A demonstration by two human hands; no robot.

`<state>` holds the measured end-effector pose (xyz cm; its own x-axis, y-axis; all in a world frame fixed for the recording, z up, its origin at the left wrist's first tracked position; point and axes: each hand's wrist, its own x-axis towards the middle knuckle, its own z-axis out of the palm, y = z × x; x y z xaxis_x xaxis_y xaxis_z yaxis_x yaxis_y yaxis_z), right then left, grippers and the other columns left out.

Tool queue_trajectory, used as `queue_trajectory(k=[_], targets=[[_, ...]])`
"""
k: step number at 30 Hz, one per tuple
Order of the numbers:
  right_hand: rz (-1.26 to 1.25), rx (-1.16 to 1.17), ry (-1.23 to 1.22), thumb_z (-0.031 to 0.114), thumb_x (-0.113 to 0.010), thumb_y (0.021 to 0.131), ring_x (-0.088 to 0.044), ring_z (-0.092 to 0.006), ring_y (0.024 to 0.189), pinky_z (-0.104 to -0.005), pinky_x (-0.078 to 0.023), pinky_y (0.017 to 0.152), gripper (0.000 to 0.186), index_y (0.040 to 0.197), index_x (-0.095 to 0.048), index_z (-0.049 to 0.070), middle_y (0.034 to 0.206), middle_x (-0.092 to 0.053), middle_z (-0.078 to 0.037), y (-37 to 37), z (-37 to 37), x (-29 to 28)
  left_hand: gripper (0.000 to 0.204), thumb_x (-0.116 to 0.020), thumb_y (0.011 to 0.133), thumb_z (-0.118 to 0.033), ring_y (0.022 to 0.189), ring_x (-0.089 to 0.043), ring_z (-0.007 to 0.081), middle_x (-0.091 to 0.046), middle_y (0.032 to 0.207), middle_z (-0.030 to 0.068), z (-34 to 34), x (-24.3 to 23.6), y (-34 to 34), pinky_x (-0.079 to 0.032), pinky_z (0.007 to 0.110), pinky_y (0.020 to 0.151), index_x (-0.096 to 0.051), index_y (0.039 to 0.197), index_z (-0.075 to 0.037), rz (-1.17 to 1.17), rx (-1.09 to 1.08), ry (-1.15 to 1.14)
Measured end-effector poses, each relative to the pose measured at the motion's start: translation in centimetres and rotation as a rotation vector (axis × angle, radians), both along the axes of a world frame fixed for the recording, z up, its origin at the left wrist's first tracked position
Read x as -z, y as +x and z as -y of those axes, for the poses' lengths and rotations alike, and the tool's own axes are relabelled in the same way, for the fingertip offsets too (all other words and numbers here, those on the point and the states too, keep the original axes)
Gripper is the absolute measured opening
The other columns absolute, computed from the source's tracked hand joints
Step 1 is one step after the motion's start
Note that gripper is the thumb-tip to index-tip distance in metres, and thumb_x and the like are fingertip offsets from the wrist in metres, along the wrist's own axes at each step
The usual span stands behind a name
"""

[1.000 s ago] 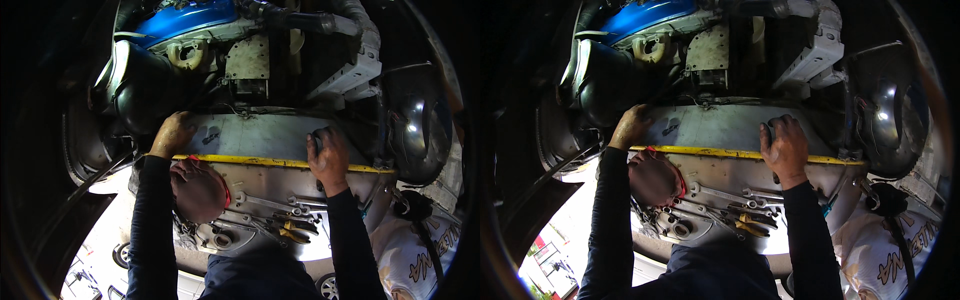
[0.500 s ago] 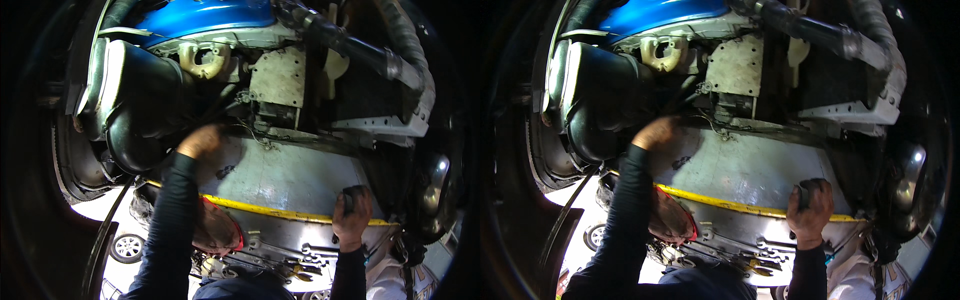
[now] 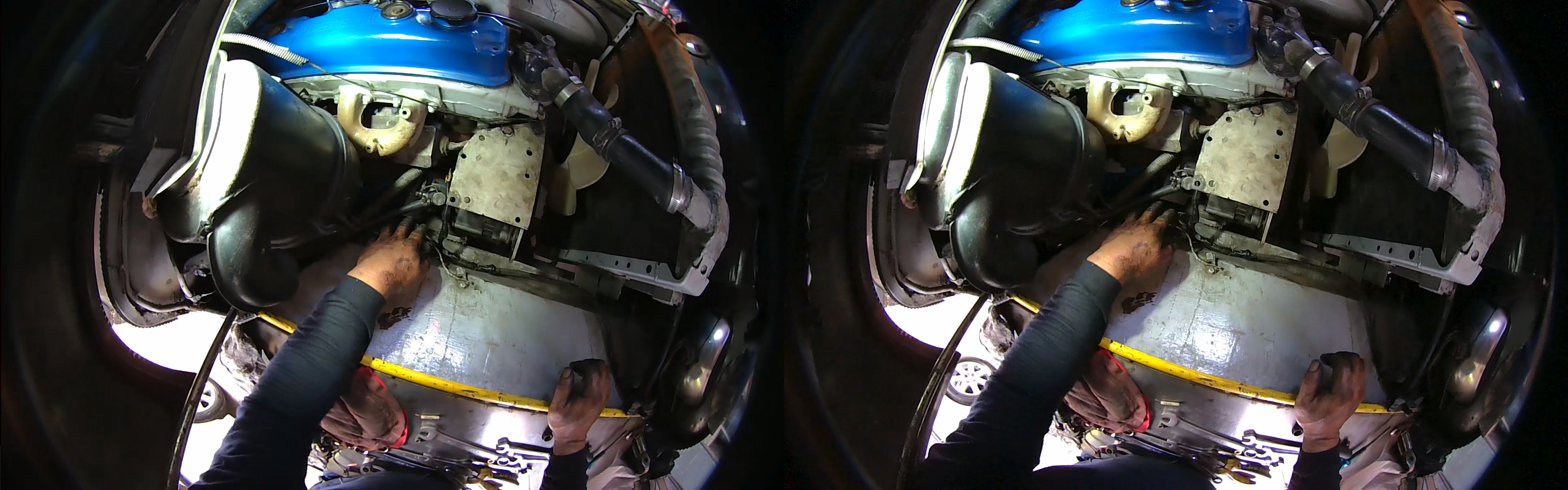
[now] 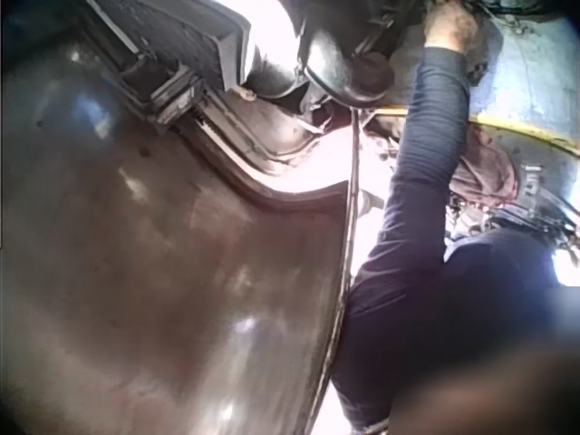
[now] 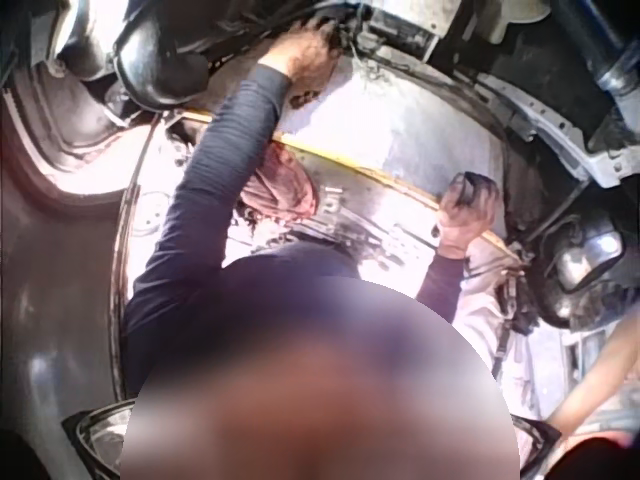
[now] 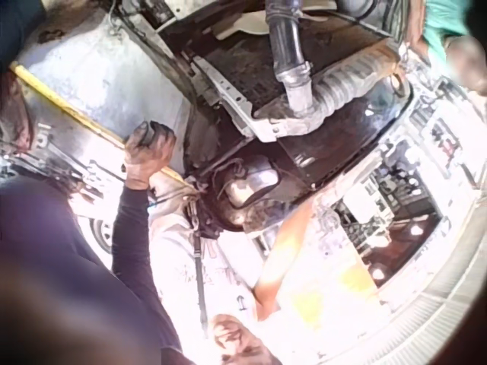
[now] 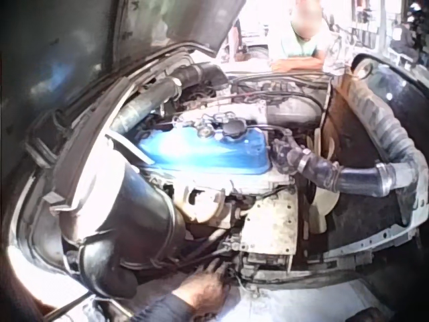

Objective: The person works on a vehicle engine bay, using a wrench to loosen and tighten bolts on a component near the radiator. They also use a blue plastic pry tool to adjust a part and a cloth to wipe surfaces. Another person assists by holding a light source.

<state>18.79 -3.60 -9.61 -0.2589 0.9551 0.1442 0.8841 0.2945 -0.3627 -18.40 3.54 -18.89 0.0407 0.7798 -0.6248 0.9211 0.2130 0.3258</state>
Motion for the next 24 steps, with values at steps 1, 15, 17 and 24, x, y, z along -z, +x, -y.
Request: queue_trajectory(k=[1,15,17,24], targets=[[0.001,-0.007,-0.004,0.026,-0.06,0.097,-0.058,-0.0374,0.079,-0.0475,-0.047,0.071,0.025,0.091,-0.059,0.001,0.087,-0.057,-0.018,0.1,0.0,0.1,0.071,-0.054,0.099,-0.041,0.148,-0.033,0.0496,-0.027,0.167,0.0204,-0.1,0.4,-0.1,-0.031,0.049,0.123,-0.034,0.16,-0.012,0.001,0.011,-0.03],[-0.026,-0.009,-0.032,0.026,-0.062,0.096,-0.06,-0.0367,0.08,-0.0472,-0.05,0.073,0.025,0.092,-0.062,0.002,0.087,-0.06,-0.016,0.2,0.0,0.0,0.037,-0.059,0.09,-0.017,0.123,-0.066,0.0358,-0.07,0.127,0.0201,-1.3,-1.3,1.3,-0.052,0.043,0.103,-0.074,0.121,-0.006,-0.119,0.043,-0.347],[-0.033,-0.01,-0.019,0.025,-0.063,0.096,-0.061,-0.0366,0.081,-0.0468,-0.05,0.073,0.024,0.092,-0.062,0.002,0.087,-0.061,-0.016,0.2,0.0,0.0,0.04,-0.06,0.091,-0.019,0.123,-0.064,0.0376,-0.067,0.13,0.0215,-1.2,-0.3,0.2,-0.052,0.045,0.102,-0.069,0.127,-0.005,-0.108,-0.008,-0.205],[-0.018,-0.009,0.005,0.023,-0.064,0.094,-0.061,-0.0395,0.081,-0.048,-0.051,0.072,0.023,0.093,-0.062,0.001,0.088,-0.061,-0.018,0.5,0.1,0.3,0.037,-0.056,0.093,-0.013,0.118,-0.062,0.0407,-0.057,0.135,0.0246,-3.0,2.7,-0.9,-0.057,0.049,0.092,-0.058,0.127,0.002,-0.243,-0.187,0.313]])
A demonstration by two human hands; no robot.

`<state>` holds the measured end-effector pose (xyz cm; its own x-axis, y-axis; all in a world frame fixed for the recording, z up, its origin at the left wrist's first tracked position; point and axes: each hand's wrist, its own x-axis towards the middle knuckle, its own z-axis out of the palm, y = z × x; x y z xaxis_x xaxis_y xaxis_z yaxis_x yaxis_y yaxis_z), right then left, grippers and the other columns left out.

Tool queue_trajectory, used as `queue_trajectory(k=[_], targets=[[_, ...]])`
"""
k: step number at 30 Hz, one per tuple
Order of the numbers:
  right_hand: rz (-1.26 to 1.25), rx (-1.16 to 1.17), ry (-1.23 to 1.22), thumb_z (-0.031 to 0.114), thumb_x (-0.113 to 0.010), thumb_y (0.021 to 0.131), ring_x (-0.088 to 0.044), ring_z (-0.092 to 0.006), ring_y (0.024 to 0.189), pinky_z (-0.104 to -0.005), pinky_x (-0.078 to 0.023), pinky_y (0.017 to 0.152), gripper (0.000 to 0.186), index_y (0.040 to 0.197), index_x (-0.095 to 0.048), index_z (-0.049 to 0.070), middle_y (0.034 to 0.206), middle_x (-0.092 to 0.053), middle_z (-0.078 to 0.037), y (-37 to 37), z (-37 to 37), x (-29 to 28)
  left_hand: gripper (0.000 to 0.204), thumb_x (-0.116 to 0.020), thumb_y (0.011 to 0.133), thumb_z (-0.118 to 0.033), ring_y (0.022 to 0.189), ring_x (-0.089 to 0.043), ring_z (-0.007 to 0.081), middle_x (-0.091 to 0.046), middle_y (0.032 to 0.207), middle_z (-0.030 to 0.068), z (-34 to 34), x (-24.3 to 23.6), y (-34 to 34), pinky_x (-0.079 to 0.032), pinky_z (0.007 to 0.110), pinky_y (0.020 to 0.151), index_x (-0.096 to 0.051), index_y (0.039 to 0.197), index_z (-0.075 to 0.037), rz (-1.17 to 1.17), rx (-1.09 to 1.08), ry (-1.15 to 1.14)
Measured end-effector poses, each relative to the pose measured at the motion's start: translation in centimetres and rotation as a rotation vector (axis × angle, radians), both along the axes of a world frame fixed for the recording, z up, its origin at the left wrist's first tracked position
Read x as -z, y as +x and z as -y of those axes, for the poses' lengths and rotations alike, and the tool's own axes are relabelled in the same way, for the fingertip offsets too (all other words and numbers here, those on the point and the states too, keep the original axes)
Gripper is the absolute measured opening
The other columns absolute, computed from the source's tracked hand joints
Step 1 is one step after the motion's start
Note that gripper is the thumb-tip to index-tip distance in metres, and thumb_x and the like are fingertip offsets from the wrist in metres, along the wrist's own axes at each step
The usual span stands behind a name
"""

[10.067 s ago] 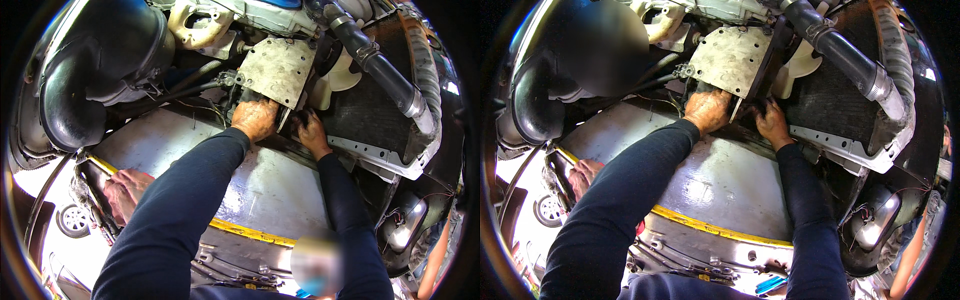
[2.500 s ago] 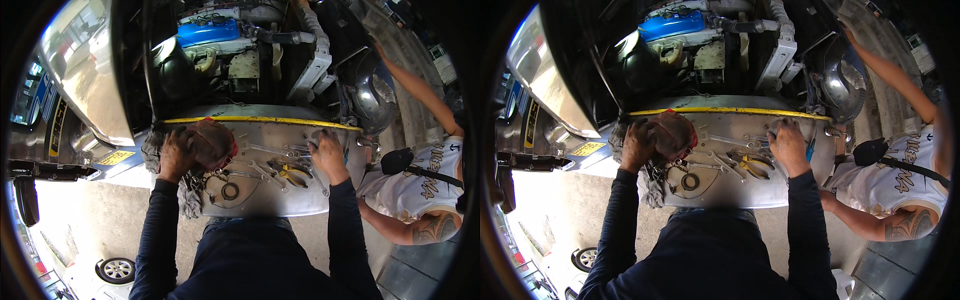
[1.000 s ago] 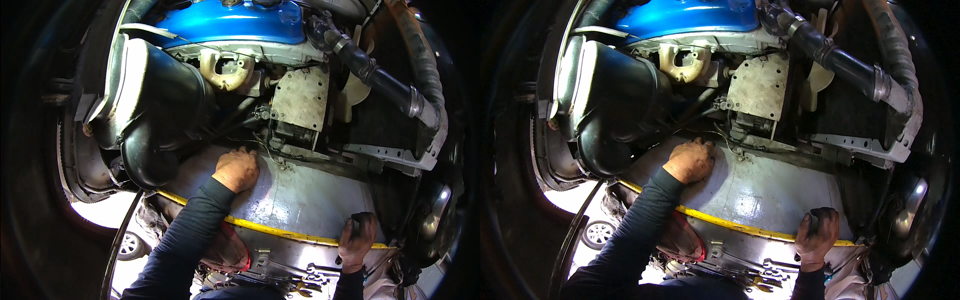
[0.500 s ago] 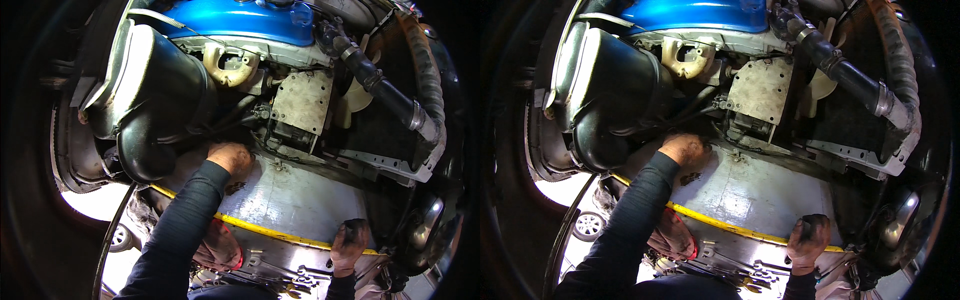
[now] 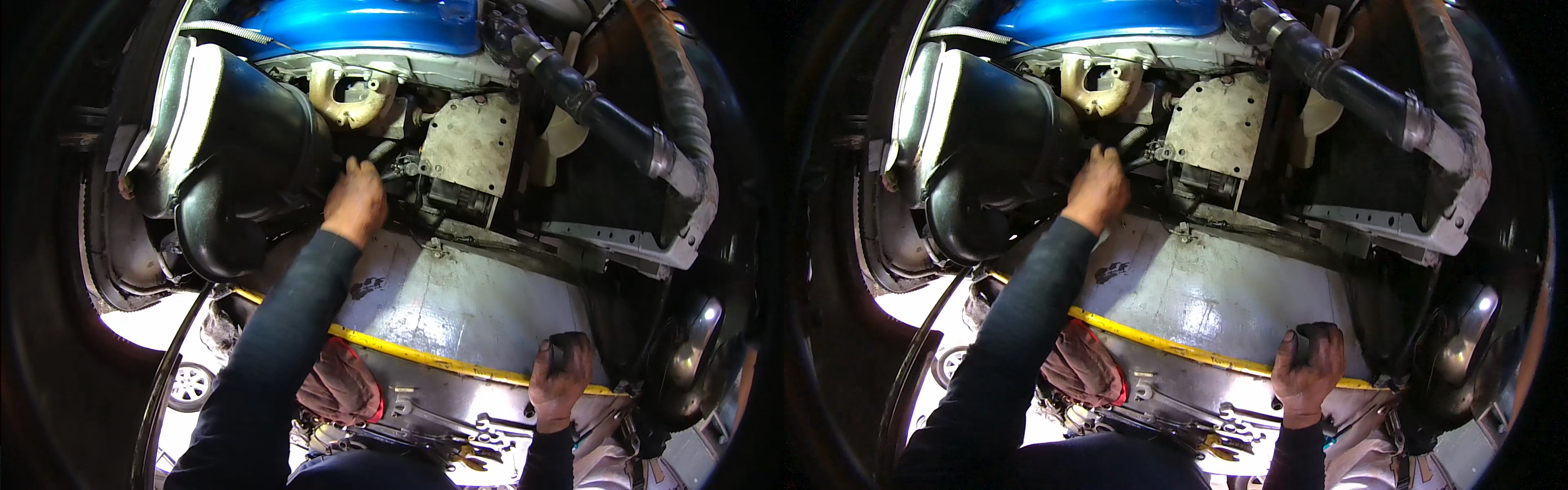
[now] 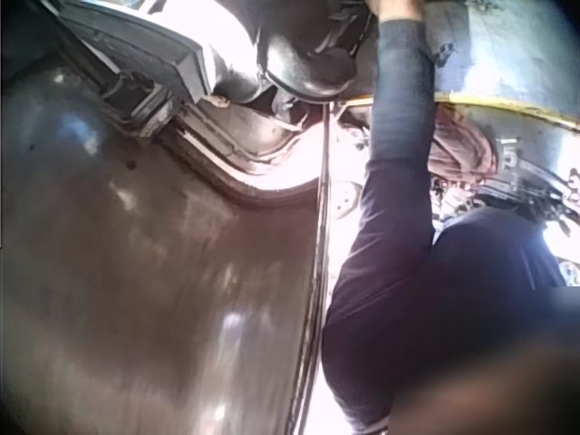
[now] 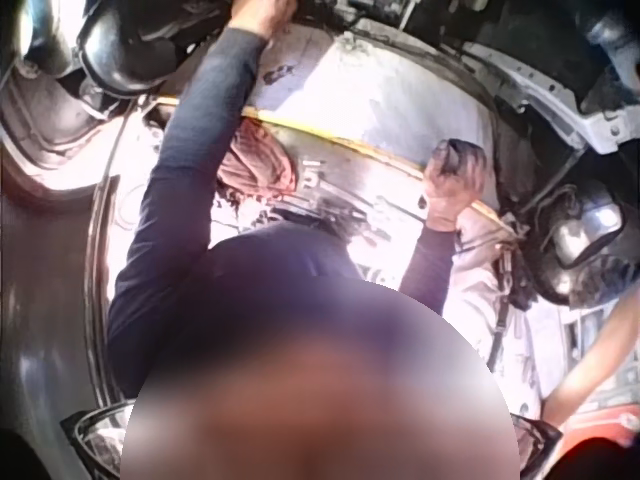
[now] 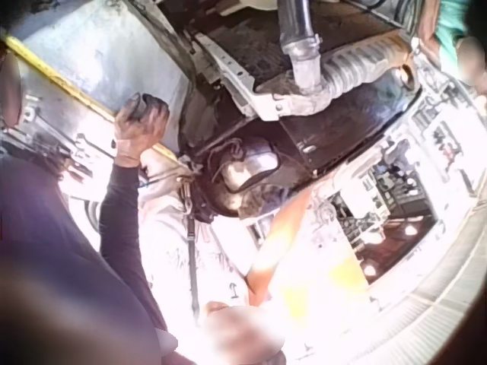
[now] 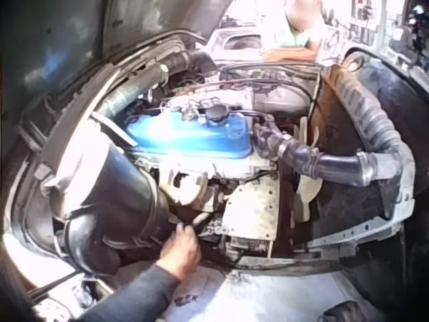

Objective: The person works on a vehicle engine bay, using a wrench to loosen and tighten bolts on a component near the radiator. They also use a blue plastic pry tool to adjust a part and a cloth to wipe surfaces. Another person assists by holding a light source.

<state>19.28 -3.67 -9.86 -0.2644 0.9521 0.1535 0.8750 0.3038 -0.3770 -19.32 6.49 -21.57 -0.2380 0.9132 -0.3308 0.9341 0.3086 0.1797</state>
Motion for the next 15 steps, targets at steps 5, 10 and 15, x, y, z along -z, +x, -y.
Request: queue_trajectory(k=[5,10,15], targets=[[-0.01,0.002,0.078,0.021,-0.07,0.088,-0.063,-0.0427,0.085,-0.0503,-0.053,0.074,0.023,0.096,-0.063,0.001,0.093,-0.063,-0.021,0.4,0.2,0.1,0.04,-0.056,0.1,-0.023,0.122,-0.066,0.0367,-0.062,0.138,0.0201,-7.0,6.9,-3.2,-0.058,0.046,0.093,-0.065,0.131,0.0,-0.16,-0.094,-0.255],[-0.061,0.027,0.024,0.016,-0.072,0.083,-0.063,-0.0402,0.085,-0.0492,-0.053,0.073,0.02,0.096,-0.063,0.003,0.093,-0.063,-0.018,0.7,0.2,0.1,0.034,-0.059,0.099,-0.027,0.114,-0.071,0.0328,-0.073,0.125,0.0129,-8.5,11.3,-6.3,-0.06,0.048,0.087,-0.074,0.125,-0.011,-0.457,0.118,-0.487],[-0.09,0.026,-0.004,0.016,-0.072,0.082,-0.063,-0.0386,0.084,-0.0478,-0.052,0.071,0.02,0.094,-0.062,0.004,0.091,-0.062,-0.016,0.4,0.0,0.0,0.029,-0.058,0.098,-0.028,0.099,-0.077,0.0277,-0.079,0.109,0.005,-6.9,7.0,-3.5,-0.062,0.048,0.078,-0.08,0.113,-0.015,-0.512,0.151,-0.337]])
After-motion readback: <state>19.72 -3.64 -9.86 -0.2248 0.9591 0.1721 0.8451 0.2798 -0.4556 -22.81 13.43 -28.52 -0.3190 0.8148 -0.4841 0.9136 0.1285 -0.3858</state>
